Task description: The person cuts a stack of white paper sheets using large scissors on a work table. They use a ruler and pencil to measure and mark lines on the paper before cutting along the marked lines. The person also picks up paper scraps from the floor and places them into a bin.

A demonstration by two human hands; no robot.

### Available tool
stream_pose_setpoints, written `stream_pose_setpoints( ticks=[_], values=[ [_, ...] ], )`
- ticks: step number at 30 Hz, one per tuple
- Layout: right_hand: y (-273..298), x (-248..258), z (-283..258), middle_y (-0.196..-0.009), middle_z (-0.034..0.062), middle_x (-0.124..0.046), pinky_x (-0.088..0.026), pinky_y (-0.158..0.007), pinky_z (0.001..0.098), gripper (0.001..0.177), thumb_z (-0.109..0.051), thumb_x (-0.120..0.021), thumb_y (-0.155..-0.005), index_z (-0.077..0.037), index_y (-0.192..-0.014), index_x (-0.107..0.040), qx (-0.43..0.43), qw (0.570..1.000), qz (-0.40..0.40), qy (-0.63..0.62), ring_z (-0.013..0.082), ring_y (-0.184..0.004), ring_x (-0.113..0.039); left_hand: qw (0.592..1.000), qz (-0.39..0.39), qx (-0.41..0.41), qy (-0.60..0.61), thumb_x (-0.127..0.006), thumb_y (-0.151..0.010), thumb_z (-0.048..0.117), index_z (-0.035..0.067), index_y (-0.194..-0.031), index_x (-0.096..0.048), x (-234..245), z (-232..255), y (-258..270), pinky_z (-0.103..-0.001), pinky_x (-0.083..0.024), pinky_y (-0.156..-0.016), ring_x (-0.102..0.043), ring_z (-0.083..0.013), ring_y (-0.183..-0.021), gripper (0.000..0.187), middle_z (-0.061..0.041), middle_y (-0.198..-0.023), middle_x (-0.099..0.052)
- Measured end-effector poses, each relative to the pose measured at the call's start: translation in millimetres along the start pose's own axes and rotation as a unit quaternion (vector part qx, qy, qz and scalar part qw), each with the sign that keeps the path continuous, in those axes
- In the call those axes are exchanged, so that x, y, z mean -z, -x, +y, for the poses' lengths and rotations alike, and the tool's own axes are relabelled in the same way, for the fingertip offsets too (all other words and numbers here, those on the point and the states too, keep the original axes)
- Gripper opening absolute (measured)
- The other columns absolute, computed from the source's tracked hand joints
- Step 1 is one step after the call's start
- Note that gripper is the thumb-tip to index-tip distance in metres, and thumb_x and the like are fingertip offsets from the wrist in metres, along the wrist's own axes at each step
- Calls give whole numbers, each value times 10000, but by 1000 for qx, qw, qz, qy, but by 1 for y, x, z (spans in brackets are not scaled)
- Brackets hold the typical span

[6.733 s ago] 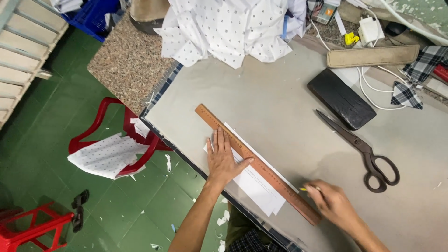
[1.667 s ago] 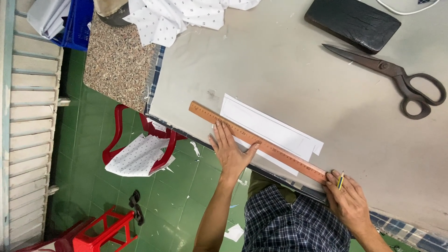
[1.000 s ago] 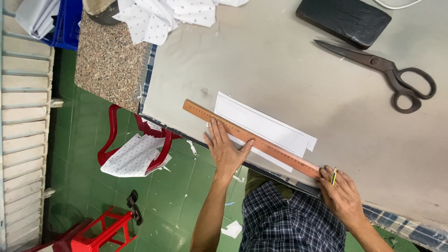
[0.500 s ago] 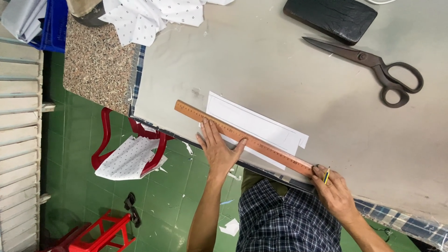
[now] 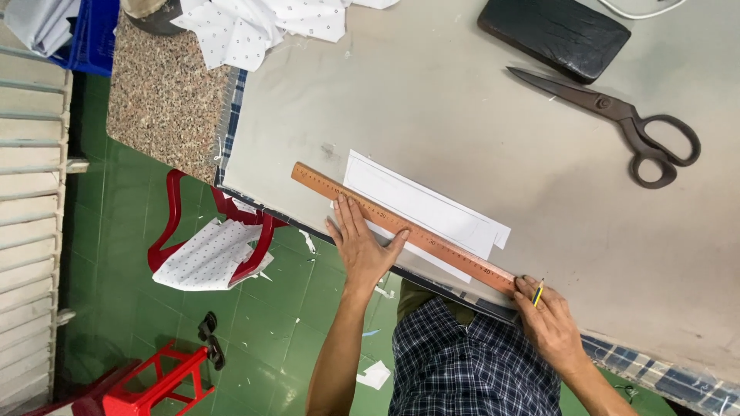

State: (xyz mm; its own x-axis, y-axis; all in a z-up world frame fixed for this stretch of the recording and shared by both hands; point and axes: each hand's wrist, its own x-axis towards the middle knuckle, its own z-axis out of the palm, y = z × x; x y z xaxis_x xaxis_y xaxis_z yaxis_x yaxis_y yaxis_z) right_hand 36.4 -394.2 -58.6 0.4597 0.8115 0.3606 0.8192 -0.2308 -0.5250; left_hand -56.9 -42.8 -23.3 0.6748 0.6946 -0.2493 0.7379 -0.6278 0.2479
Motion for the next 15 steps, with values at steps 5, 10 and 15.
stream_pose_setpoints(
  ticks=[5, 10, 15],
  values=[
    [4, -5, 4, -1410, 252, -613, -529, -1057, 524, 363, 25, -615, -985, 45, -1339, -532, 12, 1000, 2, 17, 390, -1295, -613, 1000, 2, -6, -13, -414, -810, 880, -37, -1610, -39, 0, -1, -1, -559, 103, -1254, 40, -294, -1592, 1273, -192, -1713, 4],
    [17, -11, 8, -1467, 266, -571, -515, -1074, 540, 488, 89, -646, -943, 51, -1406, -496, 8, 999, -23, 31, 392, -1343, -577, 1000, 11, -10, -15, -427, -818, 876, -33, -1613, -37, -1, -1, -1, -553, 104, -1260, 36, -294, -1595, 1269, -188, -1715, 7],
    [20, -13, 9, -1488, 264, -557, -519, -1059, 528, 581, 102, -657, -939, 25, -1471, -438, 8, 999, -27, 46, 389, -1350, -575, 1000, -2, -2, -14, -378, -816, 888, -47, -1607, -46, 0, -1, -2, -554, 112, -1254, 44, -303, -1591, 1269, -200, -1710, 15]
  ],
)
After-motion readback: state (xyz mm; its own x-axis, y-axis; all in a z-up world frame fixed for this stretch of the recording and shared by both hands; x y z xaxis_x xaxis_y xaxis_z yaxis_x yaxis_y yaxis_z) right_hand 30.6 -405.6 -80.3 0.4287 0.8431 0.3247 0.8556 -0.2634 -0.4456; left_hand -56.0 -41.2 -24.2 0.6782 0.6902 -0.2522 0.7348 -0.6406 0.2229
